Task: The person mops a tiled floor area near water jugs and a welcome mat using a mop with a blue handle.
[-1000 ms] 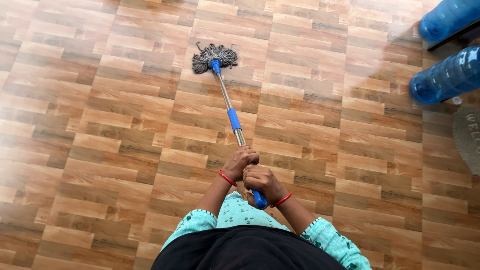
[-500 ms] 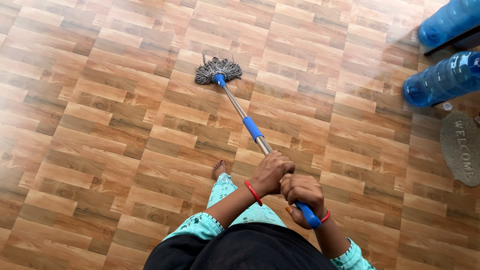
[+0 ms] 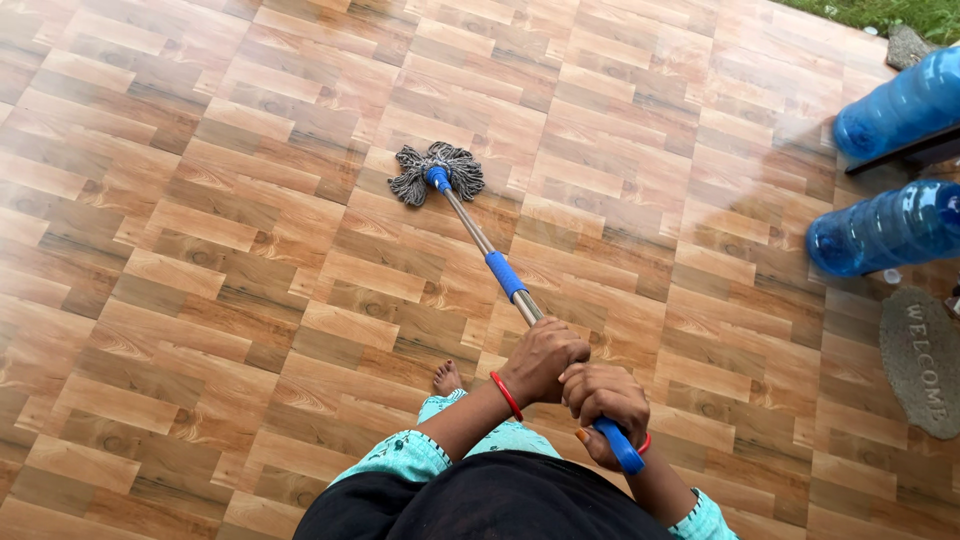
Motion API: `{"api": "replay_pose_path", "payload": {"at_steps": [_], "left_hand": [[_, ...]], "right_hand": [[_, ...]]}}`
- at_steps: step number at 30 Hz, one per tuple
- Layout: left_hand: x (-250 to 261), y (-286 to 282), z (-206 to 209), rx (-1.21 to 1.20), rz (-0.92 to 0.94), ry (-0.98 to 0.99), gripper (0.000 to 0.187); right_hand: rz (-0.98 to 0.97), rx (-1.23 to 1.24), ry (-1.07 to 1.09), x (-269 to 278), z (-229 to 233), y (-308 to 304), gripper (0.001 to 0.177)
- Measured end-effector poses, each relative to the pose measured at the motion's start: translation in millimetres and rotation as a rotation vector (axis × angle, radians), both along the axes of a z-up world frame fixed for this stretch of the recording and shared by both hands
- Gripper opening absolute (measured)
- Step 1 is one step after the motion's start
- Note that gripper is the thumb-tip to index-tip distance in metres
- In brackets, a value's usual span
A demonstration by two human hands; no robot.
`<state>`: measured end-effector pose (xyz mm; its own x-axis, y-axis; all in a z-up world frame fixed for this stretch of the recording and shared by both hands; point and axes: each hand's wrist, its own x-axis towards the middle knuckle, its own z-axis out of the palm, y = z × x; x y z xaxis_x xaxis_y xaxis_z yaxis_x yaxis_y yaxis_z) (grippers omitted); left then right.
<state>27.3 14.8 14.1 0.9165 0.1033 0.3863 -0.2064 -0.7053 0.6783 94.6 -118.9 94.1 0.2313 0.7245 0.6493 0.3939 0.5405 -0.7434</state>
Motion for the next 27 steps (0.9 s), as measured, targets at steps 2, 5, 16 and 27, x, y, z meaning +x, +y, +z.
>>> {"api": "replay_pose_path", "payload": {"at_steps": [2, 5, 16, 27], "left_hand": [[6.9, 31.4, -8.0, 0.003, 0.031, 0.016, 0.017], [18.0, 76.2, -28.0, 0.034, 0.069, 0.04, 0.015], [26.9, 129.6, -83.0, 0.101, 0.138, 0.112, 0.014], [83.0, 22.3, 7.4, 0.025, 0.152, 0.18, 0.02]], "right_hand": [[0.034, 0.007, -0.015, 9.8, -5.0, 34.6, 0.018], [0.032, -0.023, -0.025, 17.0, -17.3, 78.9, 0.017], [0.088, -0.138, -0.134, 27.5, -40.4, 129.5, 0.023], [0.132, -0.006, 0.041, 95.7, -0.4, 33.7, 0.03]]}}
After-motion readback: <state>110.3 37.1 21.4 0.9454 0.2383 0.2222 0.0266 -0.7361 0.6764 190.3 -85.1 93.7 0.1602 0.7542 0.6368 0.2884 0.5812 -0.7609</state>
